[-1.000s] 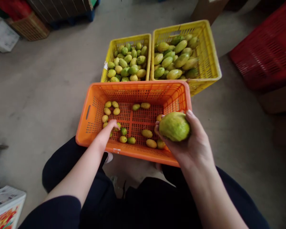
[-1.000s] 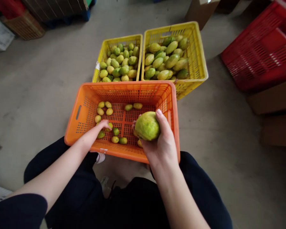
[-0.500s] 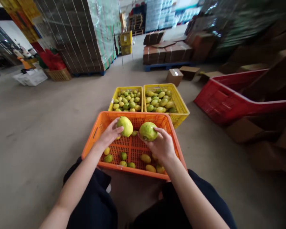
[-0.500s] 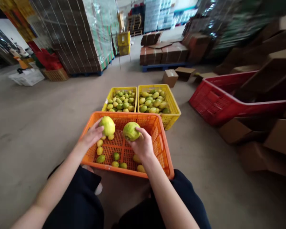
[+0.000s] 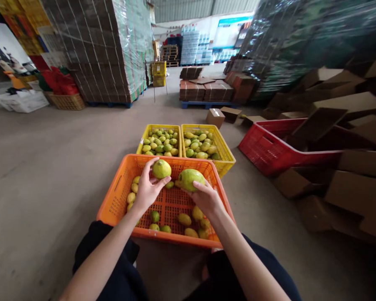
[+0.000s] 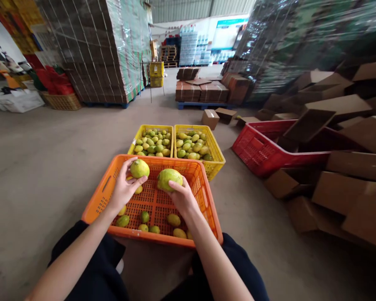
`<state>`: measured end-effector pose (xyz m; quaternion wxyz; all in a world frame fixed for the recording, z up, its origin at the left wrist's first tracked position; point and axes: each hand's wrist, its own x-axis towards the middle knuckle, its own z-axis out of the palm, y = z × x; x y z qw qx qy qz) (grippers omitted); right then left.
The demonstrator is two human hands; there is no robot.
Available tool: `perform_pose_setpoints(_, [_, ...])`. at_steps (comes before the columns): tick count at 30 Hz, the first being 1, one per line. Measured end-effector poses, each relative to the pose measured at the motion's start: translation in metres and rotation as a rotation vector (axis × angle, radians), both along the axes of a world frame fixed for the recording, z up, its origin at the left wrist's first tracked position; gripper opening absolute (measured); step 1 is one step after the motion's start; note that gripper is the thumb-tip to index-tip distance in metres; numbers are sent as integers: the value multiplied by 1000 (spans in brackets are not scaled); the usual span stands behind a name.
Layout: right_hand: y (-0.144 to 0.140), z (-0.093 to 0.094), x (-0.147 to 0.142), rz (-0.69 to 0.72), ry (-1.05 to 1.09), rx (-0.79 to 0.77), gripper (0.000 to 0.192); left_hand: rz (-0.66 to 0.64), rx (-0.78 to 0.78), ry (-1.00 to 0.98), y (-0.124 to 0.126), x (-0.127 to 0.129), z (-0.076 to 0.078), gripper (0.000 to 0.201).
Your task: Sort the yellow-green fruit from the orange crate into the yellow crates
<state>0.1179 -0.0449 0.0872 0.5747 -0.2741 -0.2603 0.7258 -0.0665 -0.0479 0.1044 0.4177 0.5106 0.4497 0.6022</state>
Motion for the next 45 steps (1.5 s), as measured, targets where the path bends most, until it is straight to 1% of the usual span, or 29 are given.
perform_pose_setpoints(1, [1, -1, 0, -16, -12, 42, 36, 5, 41, 49, 0, 0, -1, 64])
perform_pose_setpoints(3, [2, -4, 0, -47, -32, 76, 38, 7, 116, 146, 1, -1, -2, 65])
perform_pose_setpoints(6, [4, -9, 4, -108, -88, 73, 38, -41, 204, 282, 2, -3, -2, 63])
perform_pose_setpoints(9, [3, -9, 6, -169, -162, 135, 43, -78, 264, 369, 0, -3, -1, 62])
perform_pose_setpoints(10, [3, -7, 7, -190, -200, 168, 46, -83, 283, 393, 0, -3, 0, 62])
perform_pose_setpoints(11, [1, -4, 7, -217, -249, 197, 53, -89, 301, 413, 0, -2, 0, 62])
perform_pose_setpoints(13, [-2, 2, 6, -280, -370, 232, 73, -96, 328, 431, 0, -1, 0, 61])
perform_pose_setpoints(14, [-4, 5, 6, -304, -429, 244, 79, -94, 340, 430, 1, -1, 0, 61])
perform_pose_setpoints(15, [-6, 8, 6, -316, -480, 259, 80, -91, 348, 427, 1, -1, 0, 60])
perform_pose_setpoints(19, [-11, 16, 6, -267, -621, 372, 73, -107, 369, 427, 2, 1, 1, 58])
perform_pose_setpoints(23, [-9, 17, 9, -273, -716, 508, 71, -126, 389, 454, 3, 0, 1, 59])
perform_pose_setpoints(26, [-8, 16, 12, -272, -750, 545, 69, -155, 377, 460, 4, -2, 1, 60])
perform_pose_setpoints(28, [-9, 18, 14, -277, -746, 540, 68, -181, 319, 406, 3, -4, 2, 60])
perform_pose_setpoints(30, [-11, 20, 17, -227, -728, 493, 70, -238, 191, 280, 2, -5, 5, 62])
perform_pose_setpoints(32, [-12, 21, 19, -141, -661, 392, 72, -332, 12, 79, 1, -4, 7, 62])
perform_pose_setpoints(34, [-12, 21, 18, -64, -528, 252, 61, -439, -197, -135, 2, -1, 7, 58])
perform_pose_setpoints(36, [-10, 18, 14, 3, -384, 114, 50, -524, -398, -264, 3, 2, 4, 63])
perform_pose_setpoints(38, [-7, 14, 8, 99, -300, 13, 52, -554, -532, -272, 5, 6, -1, 73])
perform_pose_setpoints(40, [-5, 11, 3, 164, -274, -50, 54, -524, -581, -229, 7, 8, -5, 75])
perform_pose_setpoints(42, [-4, 10, 1, 178, -263, -98, 52, -485, -602, -191, 7, 8, -7, 74])
perform_pose_setpoints(45, [-2, 8, 1, 143, -222, -147, 43, -475, -617, -165, 7, 7, -6, 70])
